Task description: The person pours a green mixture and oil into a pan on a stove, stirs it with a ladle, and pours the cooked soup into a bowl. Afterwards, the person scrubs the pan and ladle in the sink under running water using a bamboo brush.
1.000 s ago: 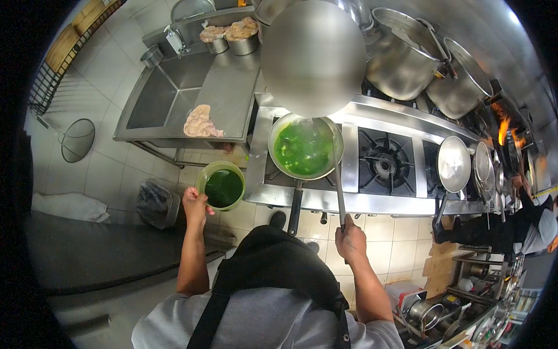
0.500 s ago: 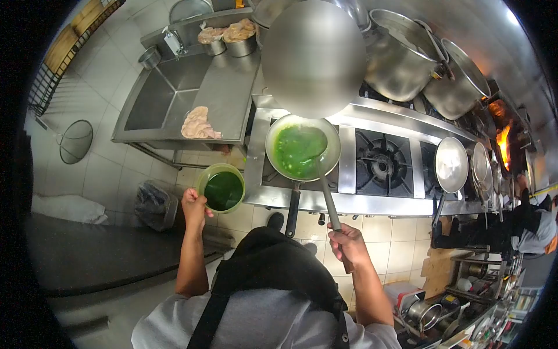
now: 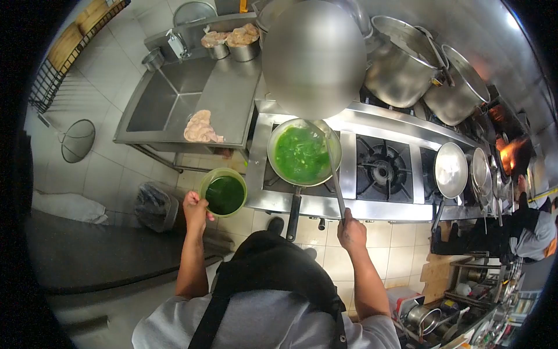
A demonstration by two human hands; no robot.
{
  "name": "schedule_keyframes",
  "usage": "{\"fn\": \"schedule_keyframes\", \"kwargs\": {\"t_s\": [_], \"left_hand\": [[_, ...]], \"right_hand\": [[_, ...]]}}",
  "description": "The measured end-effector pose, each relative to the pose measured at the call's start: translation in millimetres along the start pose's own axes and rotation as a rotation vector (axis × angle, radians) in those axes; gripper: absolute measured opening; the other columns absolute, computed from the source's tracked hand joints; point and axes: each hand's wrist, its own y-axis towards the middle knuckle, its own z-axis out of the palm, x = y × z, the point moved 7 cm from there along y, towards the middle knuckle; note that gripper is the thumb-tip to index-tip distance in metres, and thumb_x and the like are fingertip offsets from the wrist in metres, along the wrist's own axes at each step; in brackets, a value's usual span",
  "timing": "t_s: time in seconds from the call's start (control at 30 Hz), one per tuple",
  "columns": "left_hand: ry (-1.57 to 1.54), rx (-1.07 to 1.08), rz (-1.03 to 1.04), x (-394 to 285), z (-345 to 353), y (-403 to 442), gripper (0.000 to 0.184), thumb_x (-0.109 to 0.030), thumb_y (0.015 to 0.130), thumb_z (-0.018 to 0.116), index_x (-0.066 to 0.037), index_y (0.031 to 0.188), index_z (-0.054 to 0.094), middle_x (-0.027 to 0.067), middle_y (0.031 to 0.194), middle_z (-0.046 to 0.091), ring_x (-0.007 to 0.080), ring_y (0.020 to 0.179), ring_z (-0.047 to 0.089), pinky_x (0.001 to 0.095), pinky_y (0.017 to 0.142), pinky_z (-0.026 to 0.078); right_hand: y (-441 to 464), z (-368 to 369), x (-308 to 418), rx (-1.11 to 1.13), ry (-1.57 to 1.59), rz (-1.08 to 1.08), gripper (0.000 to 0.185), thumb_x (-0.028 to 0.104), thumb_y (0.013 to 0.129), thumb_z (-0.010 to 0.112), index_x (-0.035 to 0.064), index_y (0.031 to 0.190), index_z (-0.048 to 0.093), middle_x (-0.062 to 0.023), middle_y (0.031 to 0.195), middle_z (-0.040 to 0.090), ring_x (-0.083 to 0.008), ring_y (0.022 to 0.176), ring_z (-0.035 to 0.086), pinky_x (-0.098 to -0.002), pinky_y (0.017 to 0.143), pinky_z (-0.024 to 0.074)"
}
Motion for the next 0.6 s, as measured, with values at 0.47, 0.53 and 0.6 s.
{"fn": "schedule_keyframes", "kwargs": {"t_s": [0.47,0.53,0.6], "left_hand": [[-0.009,-0.026,-0.012,-2.0,-0.4,-3.4,0.021,0.008,0.074,0.050,-0.009,0.078,0.037,0.0034,0.063,0.041,0.0127,0.032,0.040,0.0279,0.026,0.038],[-0.003,-0.031,-0.026,-0.9,-0.6,-3.8,0.021,0.007,0.074,0.050,-0.009,0.078,0.037,0.0036,0.063,0.042,0.0127,0.032,0.040,0.0278,0.026,0.038],[-0.030,-0.015,-0.019,-0.6,1.0,-4.0,0.021,0.007,0.074,0.050,-0.009,0.078,0.037,0.0037,0.064,0.042,0.0127,0.032,0.040,0.0278,0.026,0.038]], "right_hand": [[-34.7,0.2,52.6,0.510,1.575,0.474,0.018,0.003,0.084,0.058,0.0014,0.102,0.061,0.0001,0.059,0.050,-0.0071,0.040,0.039,-0.0205,0.035,0.0290],[-36.7,-5.4,52.8,0.468,1.422,0.412,0.015,0.003,0.084,0.059,0.0012,0.099,0.061,0.0001,0.059,0.050,-0.0069,0.041,0.040,-0.0206,0.035,0.0297],[-36.0,-7.0,47.1,0.409,1.239,0.341,0.014,0.005,0.084,0.060,0.0012,0.097,0.060,0.0002,0.058,0.050,-0.0072,0.042,0.043,-0.0226,0.037,0.0319]]}}
